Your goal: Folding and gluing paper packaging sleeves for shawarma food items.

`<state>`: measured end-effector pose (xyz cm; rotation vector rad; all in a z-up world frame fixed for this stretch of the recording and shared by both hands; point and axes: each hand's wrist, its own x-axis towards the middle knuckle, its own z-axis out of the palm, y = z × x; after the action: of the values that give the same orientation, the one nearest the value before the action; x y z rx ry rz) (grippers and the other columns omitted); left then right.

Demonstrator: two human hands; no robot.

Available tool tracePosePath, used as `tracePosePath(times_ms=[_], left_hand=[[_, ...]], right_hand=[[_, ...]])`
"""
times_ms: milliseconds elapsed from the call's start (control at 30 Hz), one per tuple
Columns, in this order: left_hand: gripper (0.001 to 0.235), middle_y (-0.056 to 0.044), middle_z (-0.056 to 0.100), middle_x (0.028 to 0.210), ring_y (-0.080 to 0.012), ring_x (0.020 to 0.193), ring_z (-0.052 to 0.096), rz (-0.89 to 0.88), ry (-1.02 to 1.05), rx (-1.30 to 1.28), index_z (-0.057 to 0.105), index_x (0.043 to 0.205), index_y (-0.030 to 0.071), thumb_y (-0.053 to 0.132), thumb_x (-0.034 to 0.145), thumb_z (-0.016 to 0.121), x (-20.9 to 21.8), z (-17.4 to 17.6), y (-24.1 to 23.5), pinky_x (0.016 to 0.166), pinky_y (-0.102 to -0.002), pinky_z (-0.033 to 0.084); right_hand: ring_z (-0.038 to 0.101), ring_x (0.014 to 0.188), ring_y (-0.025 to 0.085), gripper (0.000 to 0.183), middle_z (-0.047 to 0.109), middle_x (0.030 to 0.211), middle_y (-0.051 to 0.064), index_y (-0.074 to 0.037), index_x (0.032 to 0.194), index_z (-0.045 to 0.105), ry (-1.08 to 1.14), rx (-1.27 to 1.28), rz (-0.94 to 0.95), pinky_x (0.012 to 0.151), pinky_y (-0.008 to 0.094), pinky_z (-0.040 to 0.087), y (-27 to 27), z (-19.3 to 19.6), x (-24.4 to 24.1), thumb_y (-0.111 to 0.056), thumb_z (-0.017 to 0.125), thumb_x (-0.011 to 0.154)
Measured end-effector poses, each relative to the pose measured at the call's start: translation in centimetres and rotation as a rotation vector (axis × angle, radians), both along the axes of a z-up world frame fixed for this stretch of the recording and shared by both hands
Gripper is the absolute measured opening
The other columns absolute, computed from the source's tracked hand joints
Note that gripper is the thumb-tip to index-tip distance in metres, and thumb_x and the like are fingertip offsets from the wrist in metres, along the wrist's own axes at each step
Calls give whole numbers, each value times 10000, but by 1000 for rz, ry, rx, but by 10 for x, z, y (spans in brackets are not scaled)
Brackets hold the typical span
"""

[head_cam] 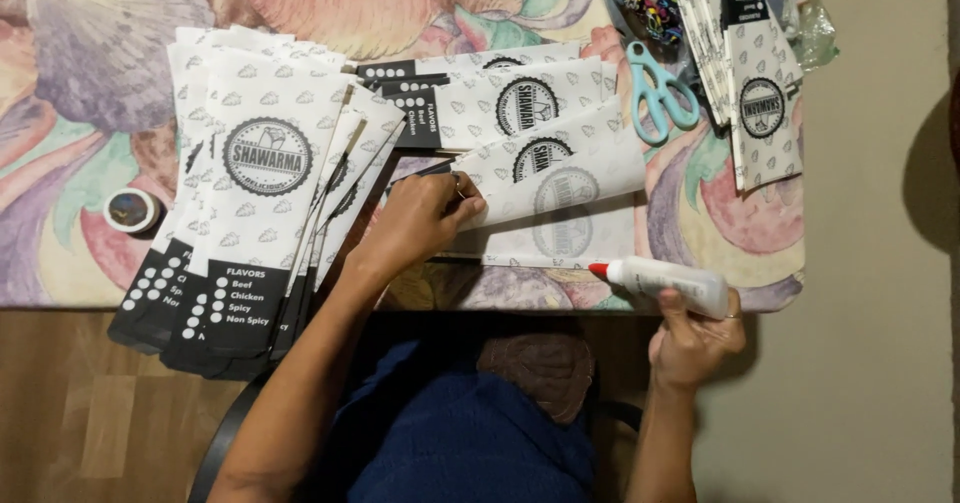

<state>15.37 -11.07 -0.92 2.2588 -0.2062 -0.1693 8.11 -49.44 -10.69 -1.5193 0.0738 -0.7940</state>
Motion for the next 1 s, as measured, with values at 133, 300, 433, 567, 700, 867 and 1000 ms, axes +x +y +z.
tracePosePath(times_ms=[133,300,433,567,700,867,1000], left_hand=[[218,-176,722,672,-467,760,711,8,0,-19,756,961,116,309,913,666,-1,0,1,732,-544,541],[207,-120,743,683,-412,726,733,14,25,-9,762,951,132,317,922,673,1,-5,1,743,-501,557],[221,-123,746,700,-432,760,728,20,4,12,760,959,140,339,910,678,7,-17,3,749,-542,547],[222,-127,763,742,-439,809,731,7,24,-5,761,956,145,339,899,670,8,-16,4,791,-549,545],[232,-132,761,762,-442,836,730,-20,56,1,759,934,140,352,910,667,15,-22,4,816,-537,546],[222,-129,760,775,-430,863,734,-24,83,-1,768,928,162,364,903,679,20,-23,7,836,-531,547],[235,-144,751,794,-438,913,721,-58,110,-5,763,933,178,393,904,673,23,-23,9,865,-543,539]], right_hand=[[655,1008,169,403,672,946,104,-14,1074,635,-21,-13,-11,1051,394,553,-16,-2,-1,66,887,771],[656,996,164,419,672,978,80,-35,1085,639,-15,16,19,1041,393,553,22,9,-2,34,887,754],[648,977,164,422,665,952,89,-21,1047,650,-22,13,57,1028,400,544,56,-13,-3,23,904,712],[661,964,181,472,676,933,118,5,1032,657,-15,-11,108,992,433,545,96,-25,1,13,929,646],[685,944,185,365,715,899,137,4,981,658,45,32,256,922,395,561,179,38,-3,28,890,700],[706,905,201,347,733,859,166,25,941,673,42,61,363,859,389,578,221,59,-2,24,904,682],[694,906,195,332,744,869,167,32,952,668,48,91,428,836,400,580,242,57,-2,30,891,706]])
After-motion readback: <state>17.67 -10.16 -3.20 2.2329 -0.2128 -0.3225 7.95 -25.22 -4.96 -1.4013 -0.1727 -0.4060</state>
